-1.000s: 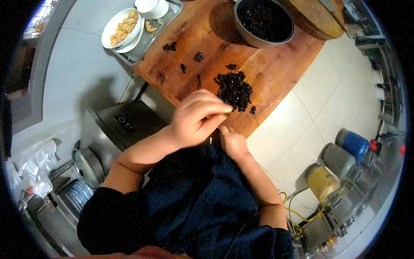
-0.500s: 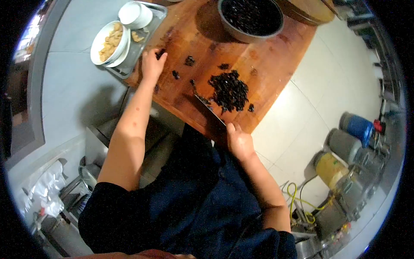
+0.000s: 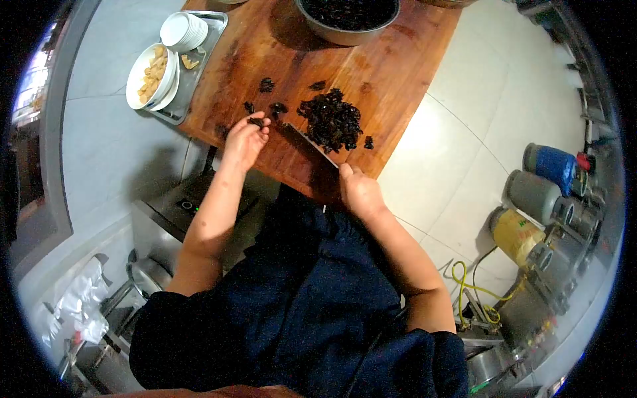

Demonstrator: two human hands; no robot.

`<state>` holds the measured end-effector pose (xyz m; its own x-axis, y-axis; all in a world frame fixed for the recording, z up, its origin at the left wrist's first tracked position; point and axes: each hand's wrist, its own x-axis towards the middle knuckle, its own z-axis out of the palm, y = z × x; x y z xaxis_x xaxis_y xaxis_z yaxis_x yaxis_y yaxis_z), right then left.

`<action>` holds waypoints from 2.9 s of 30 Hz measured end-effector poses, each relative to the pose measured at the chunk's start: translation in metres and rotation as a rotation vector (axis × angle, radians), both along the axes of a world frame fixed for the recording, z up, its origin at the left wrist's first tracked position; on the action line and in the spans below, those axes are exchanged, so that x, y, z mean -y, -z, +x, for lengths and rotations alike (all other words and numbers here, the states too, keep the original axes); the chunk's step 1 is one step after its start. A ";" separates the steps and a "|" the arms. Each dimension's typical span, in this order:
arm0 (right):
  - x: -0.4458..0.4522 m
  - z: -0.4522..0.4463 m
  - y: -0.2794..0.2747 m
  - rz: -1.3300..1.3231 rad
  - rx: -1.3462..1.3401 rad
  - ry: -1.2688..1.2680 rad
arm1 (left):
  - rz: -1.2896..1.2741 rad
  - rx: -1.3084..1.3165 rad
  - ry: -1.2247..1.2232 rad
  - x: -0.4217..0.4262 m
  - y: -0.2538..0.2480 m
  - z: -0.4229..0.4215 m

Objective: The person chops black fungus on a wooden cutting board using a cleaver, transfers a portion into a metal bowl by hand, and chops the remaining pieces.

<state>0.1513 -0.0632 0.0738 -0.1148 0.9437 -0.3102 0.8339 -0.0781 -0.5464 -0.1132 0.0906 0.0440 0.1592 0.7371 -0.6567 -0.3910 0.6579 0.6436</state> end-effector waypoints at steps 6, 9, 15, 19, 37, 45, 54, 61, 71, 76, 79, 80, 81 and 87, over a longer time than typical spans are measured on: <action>0.008 0.012 0.005 0.007 0.036 0.021 | -0.109 0.137 -0.042 0.037 -0.005 0.017; 0.010 0.011 0.006 0.011 0.033 0.030 | -0.121 0.113 -0.026 0.041 -0.001 0.019; 0.009 0.011 0.004 -0.022 0.056 0.035 | -0.145 -0.110 0.105 0.057 -0.001 0.026; 0.012 0.012 0.008 -0.005 0.040 0.022 | 0.063 -0.484 0.297 0.069 0.011 0.037; 0.012 0.016 0.018 0.008 -0.007 0.053 | 1.272 -1.189 0.733 0.080 0.017 0.040; 0.008 0.017 -0.008 -0.030 0.026 -0.041 | 1.237 -1.183 0.719 0.072 0.031 0.039; 0.011 -0.001 0.014 -0.010 0.064 -0.096 | 1.322 -1.164 0.684 0.074 0.040 0.030; 0.002 -0.001 0.003 0.020 -0.025 -0.056 | 1.291 -1.147 0.698 0.077 0.038 0.028; -0.005 -0.020 0.013 -0.003 -0.039 -0.069 | 1.295 -1.040 0.735 0.073 0.039 0.019; 0.002 -0.020 0.004 0.054 -0.073 -0.110 | 0.941 -1.343 0.408 0.034 0.022 -0.008; 0.011 -0.025 0.008 0.035 -0.066 -0.185 | 0.896 -1.398 0.466 0.006 0.024 -0.008; 0.012 -0.025 0.006 0.040 -0.045 -0.169 | 0.893 -1.410 0.491 -0.003 0.024 -0.006; 0.010 -0.023 0.007 0.022 -0.015 -0.148 | 0.866 -1.379 0.509 -0.012 0.024 -0.001; 0.012 0.008 0.004 0.017 0.073 -0.031 | 0.608 -1.262 0.650 -0.028 0.013 0.038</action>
<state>0.1595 -0.0752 0.0701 -0.1220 0.9451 -0.3031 0.8734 -0.0428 -0.4851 -0.0750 0.1190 0.0305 0.1388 0.9599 -0.2434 0.8354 0.0185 0.5493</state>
